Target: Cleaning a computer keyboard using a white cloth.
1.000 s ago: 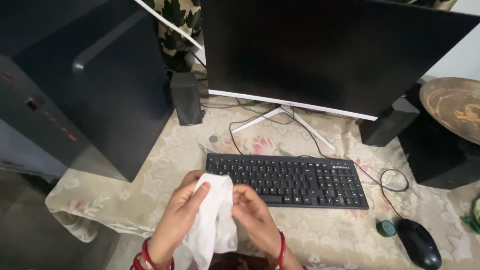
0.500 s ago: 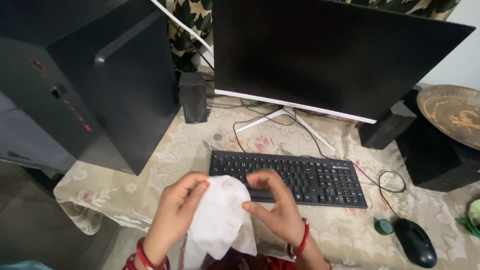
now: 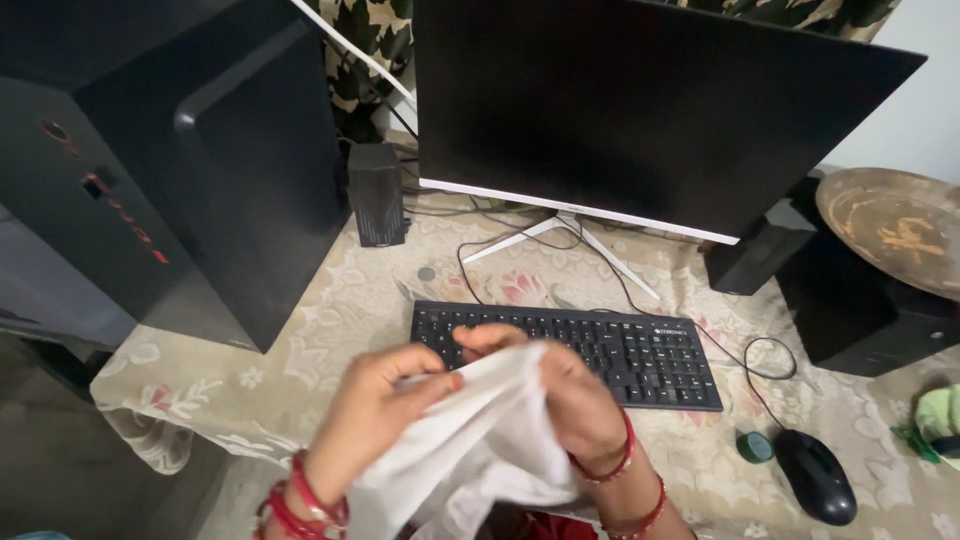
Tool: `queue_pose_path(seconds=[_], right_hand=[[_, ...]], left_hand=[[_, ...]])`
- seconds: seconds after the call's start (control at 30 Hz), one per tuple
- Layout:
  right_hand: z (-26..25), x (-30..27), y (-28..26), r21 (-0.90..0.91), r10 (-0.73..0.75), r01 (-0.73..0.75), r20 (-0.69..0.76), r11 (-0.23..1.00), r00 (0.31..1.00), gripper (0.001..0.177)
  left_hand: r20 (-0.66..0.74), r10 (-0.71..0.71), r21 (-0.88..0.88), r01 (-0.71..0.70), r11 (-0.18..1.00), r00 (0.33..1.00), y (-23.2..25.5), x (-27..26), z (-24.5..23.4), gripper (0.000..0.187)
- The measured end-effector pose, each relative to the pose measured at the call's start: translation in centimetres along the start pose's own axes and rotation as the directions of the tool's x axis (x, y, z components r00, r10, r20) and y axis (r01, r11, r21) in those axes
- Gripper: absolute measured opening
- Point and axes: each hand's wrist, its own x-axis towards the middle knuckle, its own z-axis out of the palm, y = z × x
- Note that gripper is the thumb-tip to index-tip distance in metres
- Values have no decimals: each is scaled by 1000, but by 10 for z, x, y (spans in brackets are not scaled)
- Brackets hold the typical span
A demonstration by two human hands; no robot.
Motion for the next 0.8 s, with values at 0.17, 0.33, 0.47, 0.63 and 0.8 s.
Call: queue_pose_path(seconds=[0.17, 0.33, 0.47, 0.63, 0.8], right_hand=[[-51, -11, 3, 476, 52, 64, -227, 877, 972, 28], [-112, 11, 46, -879, -260, -313, -416, 360, 871, 22], [-91, 46, 60, -934, -125, -118, -169, 337, 978, 31], [-95, 67, 80, -994, 104, -16, -5, 105, 995, 51], [-97, 75, 85, -997, 52, 61, 63, 37, 997, 45]], left_hand=[[-73, 3, 371, 24, 928, 997, -30, 6, 7, 22], [15, 359, 387, -336, 859, 933, -117, 47, -20, 123], [171, 187, 465, -246, 850, 967, -143, 65, -19, 149], [223, 32, 585, -160, 795, 974, -129, 64, -20, 159], [201, 55, 599, -167, 783, 978, -127, 63, -19, 159]])
